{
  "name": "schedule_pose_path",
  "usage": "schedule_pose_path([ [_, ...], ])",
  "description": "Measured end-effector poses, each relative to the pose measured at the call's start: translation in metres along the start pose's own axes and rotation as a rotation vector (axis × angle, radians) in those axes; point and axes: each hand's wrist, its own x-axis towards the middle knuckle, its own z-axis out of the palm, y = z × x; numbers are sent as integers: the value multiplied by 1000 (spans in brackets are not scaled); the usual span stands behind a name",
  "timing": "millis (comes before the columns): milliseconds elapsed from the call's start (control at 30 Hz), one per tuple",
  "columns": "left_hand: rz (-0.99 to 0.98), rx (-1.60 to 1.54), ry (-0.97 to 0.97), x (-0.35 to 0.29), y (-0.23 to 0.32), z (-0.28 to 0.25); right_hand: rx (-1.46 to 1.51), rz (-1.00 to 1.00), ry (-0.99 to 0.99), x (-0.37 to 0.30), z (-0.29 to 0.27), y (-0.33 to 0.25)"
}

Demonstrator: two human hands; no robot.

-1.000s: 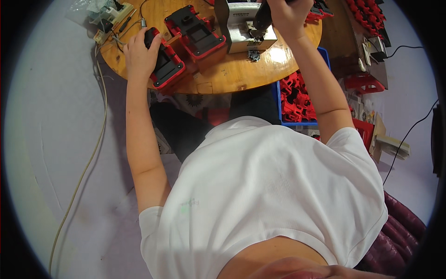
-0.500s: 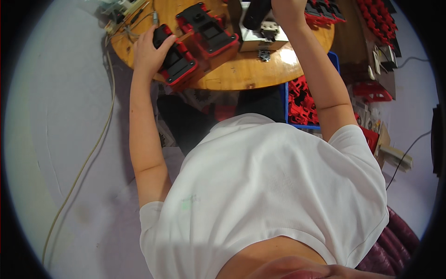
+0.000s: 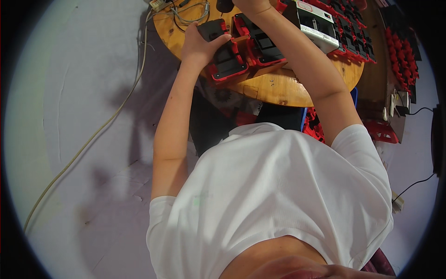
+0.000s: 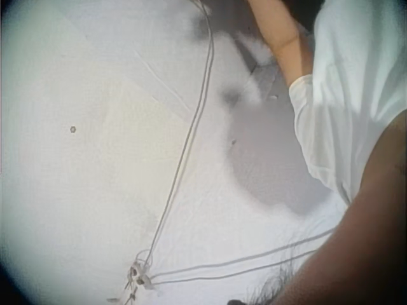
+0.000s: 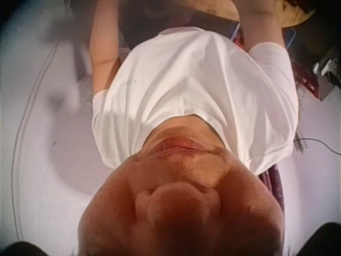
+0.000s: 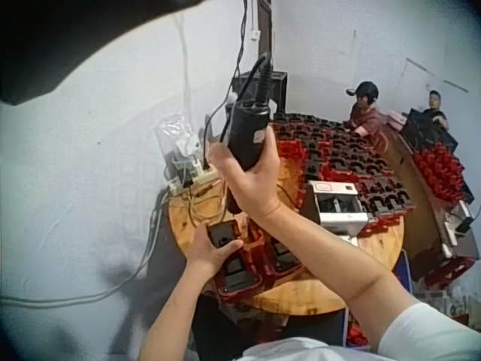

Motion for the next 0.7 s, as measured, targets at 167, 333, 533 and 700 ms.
schedule_pose_path([
  [167, 52, 19, 50, 2, -6, 4, -141, -47, 19, 0, -3, 7],
  [333, 61, 17, 33, 2, -8, 5, -139, 22, -26, -3, -4, 12],
  [533, 81, 43, 85, 0, -15, 3, -162, -99, -61, -4, 10, 25],
  [700, 182, -184, -45, 9, 14, 9, -165, -73, -80, 1, -32, 5],
])
